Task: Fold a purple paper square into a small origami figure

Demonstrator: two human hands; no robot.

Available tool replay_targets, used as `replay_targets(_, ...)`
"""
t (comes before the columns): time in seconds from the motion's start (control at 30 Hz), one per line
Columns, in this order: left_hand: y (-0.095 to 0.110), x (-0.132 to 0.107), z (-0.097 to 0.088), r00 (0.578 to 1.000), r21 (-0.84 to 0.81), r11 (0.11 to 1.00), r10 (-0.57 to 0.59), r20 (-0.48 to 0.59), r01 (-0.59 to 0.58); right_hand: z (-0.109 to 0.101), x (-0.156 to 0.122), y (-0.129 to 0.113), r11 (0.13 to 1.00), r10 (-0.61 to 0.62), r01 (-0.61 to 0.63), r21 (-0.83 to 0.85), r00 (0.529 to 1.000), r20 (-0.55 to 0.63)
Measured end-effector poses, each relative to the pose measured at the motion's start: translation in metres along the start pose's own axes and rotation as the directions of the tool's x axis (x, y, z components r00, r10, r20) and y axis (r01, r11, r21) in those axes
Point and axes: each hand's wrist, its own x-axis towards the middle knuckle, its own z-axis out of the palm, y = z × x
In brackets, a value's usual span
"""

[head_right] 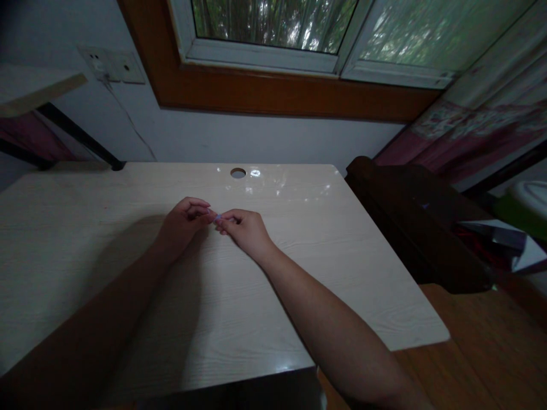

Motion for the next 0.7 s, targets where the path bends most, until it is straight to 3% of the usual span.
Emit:
replay_targets(0.13,-0.0011,0.0004,-0.0011,1.000,-0.075,0.997,-0.004,0.017,0.005,0.0005,0.0015,-0.0023,0.995,0.037,-0.033,0.093,0.998,-0.041)
replay_targets(0.27,0.0002,0.0000,-0.0015,1.000,-0.020,1.000,-0.018,0.024,0.019,0.0008,0.0027,-0.0028,0.989,0.045,-0.038,0.143,0.998,-0.046)
replay_targets(0.7,0.0024,-0.0007,-0.0023,1.000,0.026,0.999,-0.030,0.006,0.030,0.0008,0.0007,-0.0023,0.999,0.006,-0.003,0.035,0.997,-0.076)
